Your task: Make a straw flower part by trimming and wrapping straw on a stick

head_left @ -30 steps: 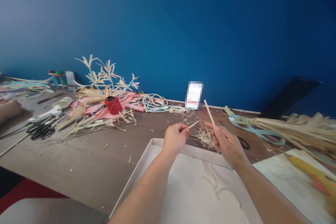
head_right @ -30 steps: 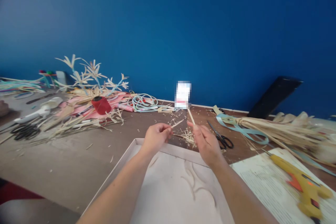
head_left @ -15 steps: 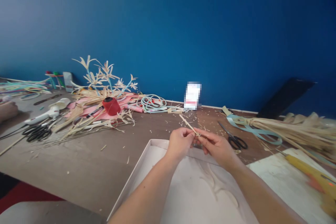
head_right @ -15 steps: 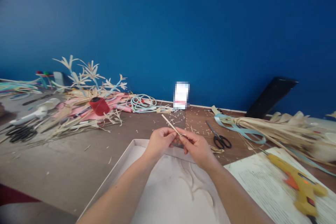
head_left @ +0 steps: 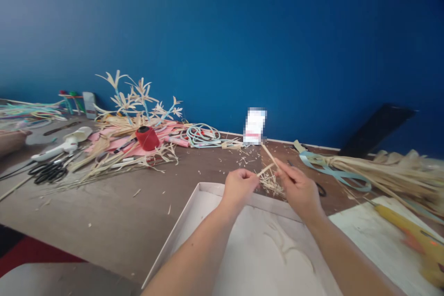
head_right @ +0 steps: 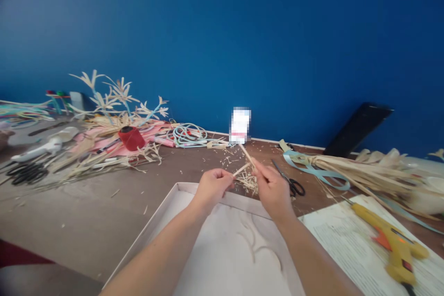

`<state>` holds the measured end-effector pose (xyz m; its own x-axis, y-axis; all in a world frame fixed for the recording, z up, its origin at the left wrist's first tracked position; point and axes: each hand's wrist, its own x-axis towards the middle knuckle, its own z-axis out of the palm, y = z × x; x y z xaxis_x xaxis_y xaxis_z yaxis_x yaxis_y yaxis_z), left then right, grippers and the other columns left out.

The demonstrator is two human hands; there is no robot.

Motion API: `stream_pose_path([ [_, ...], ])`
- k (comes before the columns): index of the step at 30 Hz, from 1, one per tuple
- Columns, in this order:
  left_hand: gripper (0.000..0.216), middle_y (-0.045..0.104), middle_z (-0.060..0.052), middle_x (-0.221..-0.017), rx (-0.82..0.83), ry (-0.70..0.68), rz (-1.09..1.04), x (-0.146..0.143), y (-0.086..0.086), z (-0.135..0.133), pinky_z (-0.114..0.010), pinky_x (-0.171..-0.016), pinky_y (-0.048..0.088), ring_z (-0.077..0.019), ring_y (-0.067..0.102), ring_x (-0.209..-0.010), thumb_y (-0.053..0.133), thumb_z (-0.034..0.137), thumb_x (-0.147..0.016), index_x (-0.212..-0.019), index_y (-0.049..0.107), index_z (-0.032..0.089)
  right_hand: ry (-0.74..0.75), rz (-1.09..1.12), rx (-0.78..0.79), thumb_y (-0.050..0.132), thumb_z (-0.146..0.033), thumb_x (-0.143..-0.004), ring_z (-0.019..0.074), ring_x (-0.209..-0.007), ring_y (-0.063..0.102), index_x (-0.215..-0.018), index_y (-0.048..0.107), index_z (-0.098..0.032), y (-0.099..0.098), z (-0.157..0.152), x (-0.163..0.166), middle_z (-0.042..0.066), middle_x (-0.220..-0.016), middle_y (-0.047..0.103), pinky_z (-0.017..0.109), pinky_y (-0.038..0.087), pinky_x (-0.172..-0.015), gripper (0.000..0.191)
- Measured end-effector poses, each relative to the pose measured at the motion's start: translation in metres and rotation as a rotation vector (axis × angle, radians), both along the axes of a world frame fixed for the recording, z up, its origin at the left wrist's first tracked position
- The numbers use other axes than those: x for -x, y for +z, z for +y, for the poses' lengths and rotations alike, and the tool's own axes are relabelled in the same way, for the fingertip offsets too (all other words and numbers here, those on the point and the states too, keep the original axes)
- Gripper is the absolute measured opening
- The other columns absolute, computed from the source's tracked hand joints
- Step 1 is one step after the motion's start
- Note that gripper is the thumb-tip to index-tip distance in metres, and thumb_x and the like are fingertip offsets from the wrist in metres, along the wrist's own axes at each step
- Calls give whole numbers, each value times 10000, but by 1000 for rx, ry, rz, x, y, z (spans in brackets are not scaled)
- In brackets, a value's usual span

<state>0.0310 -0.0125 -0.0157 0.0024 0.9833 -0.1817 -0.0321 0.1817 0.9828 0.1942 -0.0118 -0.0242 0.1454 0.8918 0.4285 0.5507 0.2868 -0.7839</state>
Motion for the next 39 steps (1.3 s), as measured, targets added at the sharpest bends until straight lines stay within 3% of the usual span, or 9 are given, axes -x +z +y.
stream_pose_path([
  [3, 143, 585, -27, -607, 104, 30, -137, 3, 3, 2, -173, -393, 257, -58, 395, -460, 557, 226, -614, -675, 628, 118, -39, 310, 153, 566, -397, -777, 90, -475, 430, -1204, 547, -251, 7, 2, -2, 21, -784, 606, 216, 325, -397, 452],
  [6, 179, 594, -36, -648, 140, 34, -230, 5, 4, 2, -160, -393, 251, -48, 396, -471, 569, 220, -612, -726, 644, 104, 161, 548, 284, 578, -409, -771, 67, -454, 419, -1258, 457, -288, 11, -3, 5, -1, -766, 576, 181, 260, -365, 517],
  [9, 166, 592, -33, -654, 128, 19, -245, 5, 3, 2, -157, -394, 256, -43, 396, -466, 576, 222, -612, -716, 638, 108, 424, 518, 500, 578, -408, -776, 65, -421, 434, -1269, 426, -262, 11, -9, 16, -6, -698, 572, 178, 230, -362, 536],
  [12, 125, 586, -23, -634, 74, 10, -182, 3, 0, 2, -167, -404, 284, -49, 411, -460, 558, 214, -621, -676, 620, 121, 511, 407, 560, 577, -411, -780, 62, -410, 442, -1248, 451, -235, 6, -10, 21, 4, -695, 588, 186, 246, -379, 516],
  [20, 156, 595, -12, -599, -81, 4, 55, 4, -4, 3, -180, -448, 316, -63, 426, -476, 520, 243, -671, -671, 634, 138, 488, 326, 516, 554, -398, -795, 51, -410, 411, -1223, 500, -237, 2, -6, 16, 2, -705, 593, 196, 260, -393, 461],
  [27, 168, 600, 6, -593, -188, 5, 157, 5, -3, 1, -184, -487, 336, -78, 463, -526, 538, 291, -677, -645, 626, 152, 336, 217, 407, 580, -387, -759, 59, -426, 360, -1107, 633, -239, 3, -8, 19, -10, -645, 578, 215, 318, -419, 381],
  [30, 151, 589, 5, -573, -147, 25, 166, 4, -1, 0, -185, -469, 329, -71, 443, -497, 545, 275, -659, -611, 606, 146, 242, 209, 350, 586, -391, -747, 62, -435, 344, -1082, 650, -246, 2, -6, 19, -12, -640, 572, 211, 299, -405, 371],
  [34, 130, 588, -8, -576, -23, -19, 47, 2, 2, -1, -185, -416, 295, -55, 389, -435, 548, 248, -639, -634, 614, 136, 80, 392, 321, 627, -409, -698, 53, -414, 325, -1107, 628, -205, 3, -1, 14, -2, -665, 570, 203, 253, -366, 457],
  [39, 124, 569, -19, -576, 157, -25, -189, 2, 6, -1, -167, -378, 238, -37, 353, -420, 583, 220, -611, -654, 609, 107, 162, 719, 341, 659, -366, -689, 46, -434, 322, -1159, 543, -252, 9, 0, 9, 6, -776, 564, 179, 201, -346, 498],
])
